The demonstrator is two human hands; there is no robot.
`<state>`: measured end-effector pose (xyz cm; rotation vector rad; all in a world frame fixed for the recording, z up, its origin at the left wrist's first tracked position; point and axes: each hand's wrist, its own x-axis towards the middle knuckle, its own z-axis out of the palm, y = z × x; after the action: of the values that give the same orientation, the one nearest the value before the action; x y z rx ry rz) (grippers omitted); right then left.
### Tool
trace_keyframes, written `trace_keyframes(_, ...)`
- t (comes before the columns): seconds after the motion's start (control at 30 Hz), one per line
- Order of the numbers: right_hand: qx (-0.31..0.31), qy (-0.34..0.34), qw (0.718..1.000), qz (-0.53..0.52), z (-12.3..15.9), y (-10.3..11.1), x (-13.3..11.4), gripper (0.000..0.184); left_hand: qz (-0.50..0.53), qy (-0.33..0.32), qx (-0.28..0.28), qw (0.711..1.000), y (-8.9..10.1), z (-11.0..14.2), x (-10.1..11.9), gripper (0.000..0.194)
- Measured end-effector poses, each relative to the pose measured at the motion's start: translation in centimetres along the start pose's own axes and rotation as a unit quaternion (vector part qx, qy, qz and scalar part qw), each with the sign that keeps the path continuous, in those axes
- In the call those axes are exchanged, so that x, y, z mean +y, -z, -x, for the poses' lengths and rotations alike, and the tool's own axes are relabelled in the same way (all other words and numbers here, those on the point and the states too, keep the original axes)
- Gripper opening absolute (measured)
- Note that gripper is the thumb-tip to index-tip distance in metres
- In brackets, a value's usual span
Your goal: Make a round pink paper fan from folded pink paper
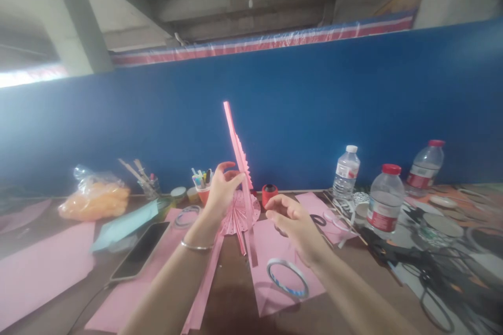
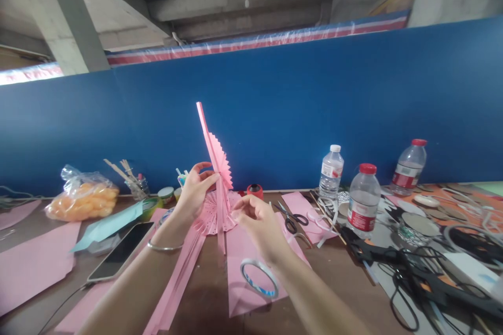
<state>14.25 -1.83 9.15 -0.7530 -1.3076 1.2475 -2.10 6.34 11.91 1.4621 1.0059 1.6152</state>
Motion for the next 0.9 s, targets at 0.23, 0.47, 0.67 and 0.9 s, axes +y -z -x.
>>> trace_keyframes(0.23,0.019,-0.003,0.985,0.174,-0.4,-0.1,1.3,0.026,-0.009,0.017,-0.01,1.0,-1.5,3.9,0.5,0.029)
trace_keyframes(0.47,0.02,0.011,0.959,0.283,0.0,-0.4,0.7,0.011,0.091,0.029,-0.032,0.995,-3.0,5.9,0.8,0.023)
trace_keyframes(0.67,0.015,-0.004,0.952,0.306,0.0,-0.3,0.2,0.01,0.002,0.0,-0.038,0.999,-2.9,5.9,0.7,0.024)
trace_keyframes(0.9,0.022,0.015,0.953,0.301,0.0,-0.1,0.3,0.01,-0.12,-0.03,-0.083,0.989,-1.6,5.6,1.3,0.025)
